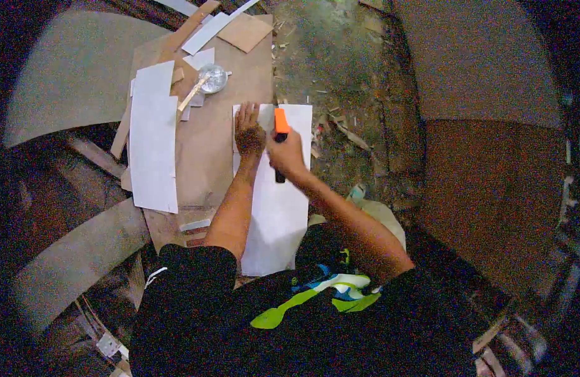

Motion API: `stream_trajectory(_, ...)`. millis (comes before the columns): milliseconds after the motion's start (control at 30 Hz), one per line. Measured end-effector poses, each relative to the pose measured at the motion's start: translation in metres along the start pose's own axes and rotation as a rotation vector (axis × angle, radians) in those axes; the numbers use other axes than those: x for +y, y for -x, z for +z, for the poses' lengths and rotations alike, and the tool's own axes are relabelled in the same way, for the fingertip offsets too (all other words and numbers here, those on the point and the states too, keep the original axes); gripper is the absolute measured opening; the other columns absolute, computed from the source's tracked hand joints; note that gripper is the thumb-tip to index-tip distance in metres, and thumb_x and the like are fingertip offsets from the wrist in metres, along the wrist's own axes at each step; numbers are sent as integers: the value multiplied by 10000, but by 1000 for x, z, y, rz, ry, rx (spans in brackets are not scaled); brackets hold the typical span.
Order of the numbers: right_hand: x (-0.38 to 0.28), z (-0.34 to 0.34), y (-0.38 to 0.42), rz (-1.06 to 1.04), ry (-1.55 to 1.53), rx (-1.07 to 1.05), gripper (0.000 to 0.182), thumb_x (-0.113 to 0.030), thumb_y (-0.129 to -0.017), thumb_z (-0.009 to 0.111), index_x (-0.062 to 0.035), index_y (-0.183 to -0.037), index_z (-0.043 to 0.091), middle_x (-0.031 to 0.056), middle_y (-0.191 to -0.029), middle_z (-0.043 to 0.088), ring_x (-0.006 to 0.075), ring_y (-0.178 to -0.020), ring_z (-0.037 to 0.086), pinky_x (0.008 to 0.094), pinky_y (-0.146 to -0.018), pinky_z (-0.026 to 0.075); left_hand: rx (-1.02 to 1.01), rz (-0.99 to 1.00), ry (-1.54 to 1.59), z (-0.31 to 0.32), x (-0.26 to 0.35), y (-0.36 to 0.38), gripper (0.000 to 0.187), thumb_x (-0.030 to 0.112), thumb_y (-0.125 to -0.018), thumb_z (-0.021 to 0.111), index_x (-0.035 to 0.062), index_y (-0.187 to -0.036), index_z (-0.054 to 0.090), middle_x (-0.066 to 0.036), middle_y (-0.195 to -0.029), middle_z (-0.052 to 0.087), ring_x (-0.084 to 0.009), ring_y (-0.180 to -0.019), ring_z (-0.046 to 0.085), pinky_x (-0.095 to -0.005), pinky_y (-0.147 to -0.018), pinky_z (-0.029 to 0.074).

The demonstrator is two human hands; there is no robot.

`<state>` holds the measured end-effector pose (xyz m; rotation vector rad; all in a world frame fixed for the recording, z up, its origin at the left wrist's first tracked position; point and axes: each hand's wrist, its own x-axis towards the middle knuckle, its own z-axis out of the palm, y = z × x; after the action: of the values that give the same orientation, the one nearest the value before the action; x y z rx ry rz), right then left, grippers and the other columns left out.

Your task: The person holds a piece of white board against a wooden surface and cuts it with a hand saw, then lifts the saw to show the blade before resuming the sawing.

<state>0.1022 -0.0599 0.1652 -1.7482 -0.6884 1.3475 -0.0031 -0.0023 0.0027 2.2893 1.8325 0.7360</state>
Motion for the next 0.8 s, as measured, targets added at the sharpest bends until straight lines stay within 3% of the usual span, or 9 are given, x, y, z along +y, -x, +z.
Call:
stream_trajectory(133,-14,-7,-52,82,-30,-181,127,-96,-813,591,-40,-731,512,48,-560,503,165,-421,501,331,-378,403,2,7,4,3,-1,1,507,43,-822,462,69,-1325,521,-125,-1406,474,-277,-1357,377,-417,-1150,257)
stream_trajectory(367,-38,6,-76,228,-7,-146,96,-31,-789,543,-31,-854,472,65,-582,483,182,-427,480,375,-374,397,-2,19,7,3,0,1,507,54,-833,450,65,-1337,505,-126,-1423,453,-276,-1364,363,-412,-1155,244)
stream_trajectory(500,-35,-1,-68,152,-45,-159,67,-29,-776,554,-39,-806,494,65,-586,482,186,-422,479,370,-383,411,-27,23,-26,5,-3,1,520,55,-834,449,77,-1352,494,-121,-1430,445,-271,-1370,352,-406,-1157,240)
stream_trajectory(600,-44,-4,-101,240,-86,-180,73,-41,-767,586,-41,-749,515,67,-602,500,193,-440,495,360,-397,425,-25,31,-39,7,-5,1,533,57,-830,457,92,-1361,486,-116,-1439,437,-267,-1374,347,-402,-1158,236)
stream_trajectory(633,-33,-7,-134,280,13,-280,72,-61,-758,615,-37,-744,549,75,-637,530,192,-488,525,359,-432,445,-23,32,-32,8,-4,4,538,58,-828,460,97,-1365,483,-114,-1443,434,-266,-1376,345,-401,-1159,235)
stream_trajectory(700,36,-20,-227,-440,267,-733,127,-92,-753,630,-60,-689,526,60,-552,479,217,-479,511,363,-446,457,-51,36,-74,7,-4,4,548,54,-823,466,107,-1368,481,-113,-1447,429,-265,-1378,342,-401,-1161,229)
stream_trajectory(767,10,-21,-213,-372,24,-754,148,-104,-758,632,-63,-681,513,49,-540,472,199,-486,512,349,-442,448,-57,34,-77,8,-4,2,558,49,-816,470,107,-1371,476,-113,-1451,426,-266,-1379,341,-402,-1164,222)
stream_trajectory(800,-14,-17,-179,-117,-123,-602,152,-113,-758,631,-60,-685,508,46,-541,472,190,-484,511,344,-435,443,-53,29,-60,9,-4,3,563,45,-813,472,102,-1373,473,-114,-1452,425,-267,-1380,341,-403,-1165,218)
